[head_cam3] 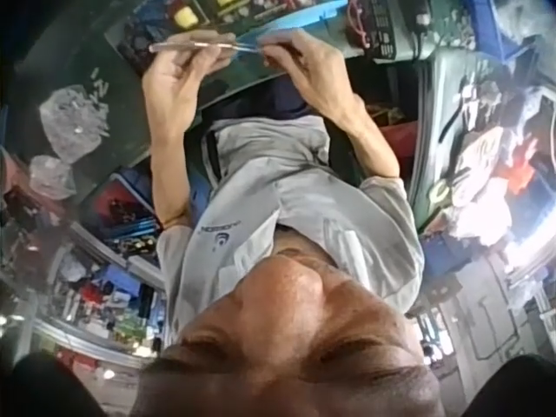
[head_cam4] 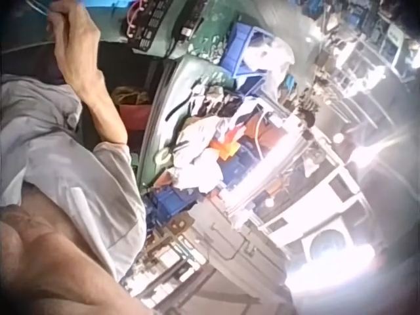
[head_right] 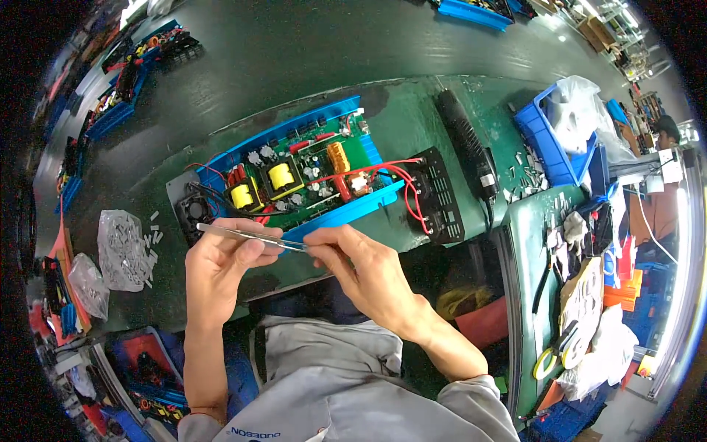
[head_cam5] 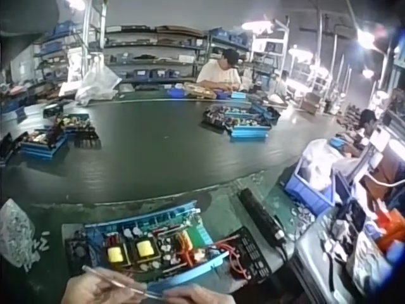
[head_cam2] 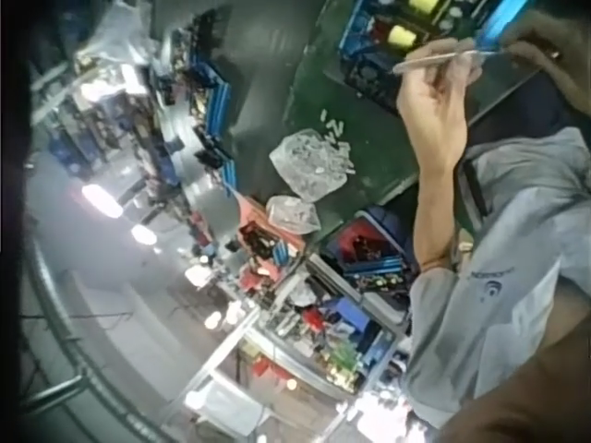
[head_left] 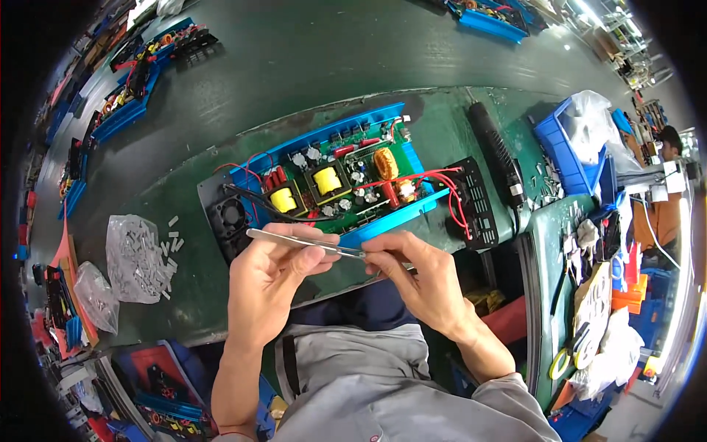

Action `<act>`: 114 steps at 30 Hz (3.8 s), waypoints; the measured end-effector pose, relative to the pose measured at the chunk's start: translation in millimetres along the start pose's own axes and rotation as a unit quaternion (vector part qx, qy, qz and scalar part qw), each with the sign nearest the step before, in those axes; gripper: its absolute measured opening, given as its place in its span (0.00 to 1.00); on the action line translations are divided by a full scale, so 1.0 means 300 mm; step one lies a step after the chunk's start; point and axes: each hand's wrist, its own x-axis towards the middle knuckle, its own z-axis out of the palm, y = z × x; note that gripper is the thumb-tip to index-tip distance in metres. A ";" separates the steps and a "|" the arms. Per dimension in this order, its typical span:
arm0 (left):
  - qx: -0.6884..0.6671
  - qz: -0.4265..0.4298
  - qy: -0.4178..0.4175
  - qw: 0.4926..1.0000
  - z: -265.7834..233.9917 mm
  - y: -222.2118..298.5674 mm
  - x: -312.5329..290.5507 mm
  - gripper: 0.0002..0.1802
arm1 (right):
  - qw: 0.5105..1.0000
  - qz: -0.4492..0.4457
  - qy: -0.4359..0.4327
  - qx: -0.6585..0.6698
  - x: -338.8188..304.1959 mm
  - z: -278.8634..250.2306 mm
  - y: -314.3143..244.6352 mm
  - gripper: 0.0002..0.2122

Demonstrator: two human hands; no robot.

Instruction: Assembling electronic component s into a blue housing using an electric screwdrive r on an assembl y line .

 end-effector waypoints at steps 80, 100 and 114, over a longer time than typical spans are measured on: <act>0.440 0.298 0.129 0.837 -0.017 -0.142 0.047 0.10 | 0.976 0.191 -0.056 0.088 -0.427 0.085 0.172 0.20; 0.418 0.300 0.073 0.854 -0.013 -0.154 0.056 0.04 | 0.774 0.356 -0.151 0.501 -0.419 0.033 0.209 0.30; 0.400 0.293 0.017 0.868 -0.047 -0.099 0.086 0.10 | 0.654 0.459 -0.167 0.577 -0.383 -0.046 0.154 0.44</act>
